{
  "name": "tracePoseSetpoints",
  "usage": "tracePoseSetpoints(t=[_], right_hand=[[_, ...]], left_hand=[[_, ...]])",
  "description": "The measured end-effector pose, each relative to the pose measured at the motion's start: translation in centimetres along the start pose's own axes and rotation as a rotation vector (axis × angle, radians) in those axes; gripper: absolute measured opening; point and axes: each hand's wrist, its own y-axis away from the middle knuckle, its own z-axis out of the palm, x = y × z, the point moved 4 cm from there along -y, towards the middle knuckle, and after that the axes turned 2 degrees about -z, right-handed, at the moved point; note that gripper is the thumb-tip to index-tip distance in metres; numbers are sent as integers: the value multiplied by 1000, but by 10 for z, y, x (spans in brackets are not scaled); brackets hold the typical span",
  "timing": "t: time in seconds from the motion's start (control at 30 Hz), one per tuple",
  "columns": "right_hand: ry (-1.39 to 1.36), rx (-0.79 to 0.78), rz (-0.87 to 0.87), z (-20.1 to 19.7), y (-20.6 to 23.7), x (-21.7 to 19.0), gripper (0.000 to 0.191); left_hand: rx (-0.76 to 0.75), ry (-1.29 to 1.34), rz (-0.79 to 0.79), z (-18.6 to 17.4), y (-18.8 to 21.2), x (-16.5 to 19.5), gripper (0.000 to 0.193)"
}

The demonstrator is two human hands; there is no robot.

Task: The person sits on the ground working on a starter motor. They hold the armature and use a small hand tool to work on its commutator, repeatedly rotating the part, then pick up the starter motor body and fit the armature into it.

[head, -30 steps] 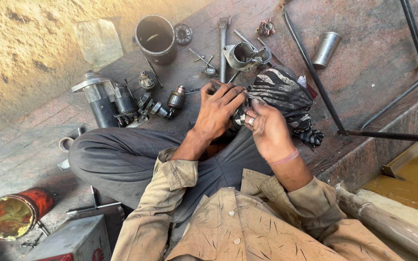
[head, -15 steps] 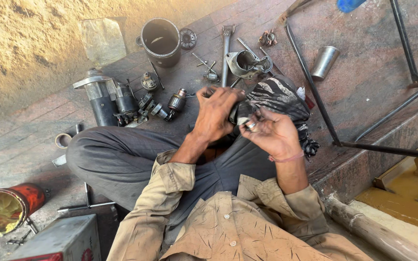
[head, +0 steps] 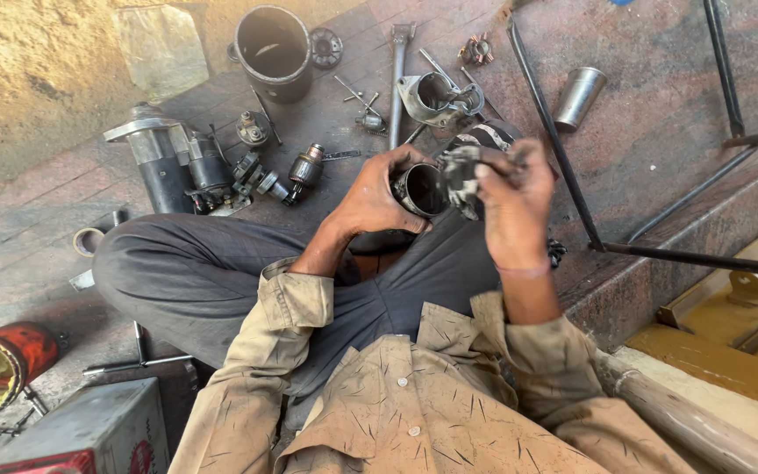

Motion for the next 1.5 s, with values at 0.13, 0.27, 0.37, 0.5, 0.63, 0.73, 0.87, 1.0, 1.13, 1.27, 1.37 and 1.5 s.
tracePoseSetpoints(t=[0.13, 0.27, 0.37, 0.5, 0.63, 0.73, 0.87, 1.0, 1.13, 1.27, 1.37, 1.5], right_hand=[[677, -277, -370, 37, -6, -5, 38], [1095, -377, -544, 51, -13, -6, 48], [1181, -390, -456, 49, -20, -3, 45], [1226, -394, -448, 47, -23, 1, 42], [1203, -380, -326, 41, -26, 6, 38], [1221, -358, -266, 35, -26, 10, 37], [1249, -316, -25, 10, -35, 15, 35], [712, -322, 162, -32, -38, 4, 29], [-31, -207, 313, -61, -19, 15, 31], [-208, -75, 308, -61, -1, 46, 31], [-222, -107, 240, -51, 8, 52, 28], [-223, -96, 157, -37, 12, 41, 26]], left_hand=[[-53, -44, -38, 4, 1, -5, 66], [-80, -31, 7, 6, 3, -1, 66], [-34, -126, -3, 4, 4, 0, 67], [31, -144, -30, 0, 4, 2, 66], [79, -152, -17, 0, 3, 5, 64], [101, -161, 14, 2, 4, 7, 66], [111, -193, -15, 3, 4, 7, 66], [153, -32, 17, -10, 4, 8, 68], [156, 262, -10, -21, 2, 4, 71], [182, 439, -22, -19, 1, -2, 75], [191, 449, -34, -17, 2, -5, 75], [194, 449, -21, -18, 3, -4, 77]])
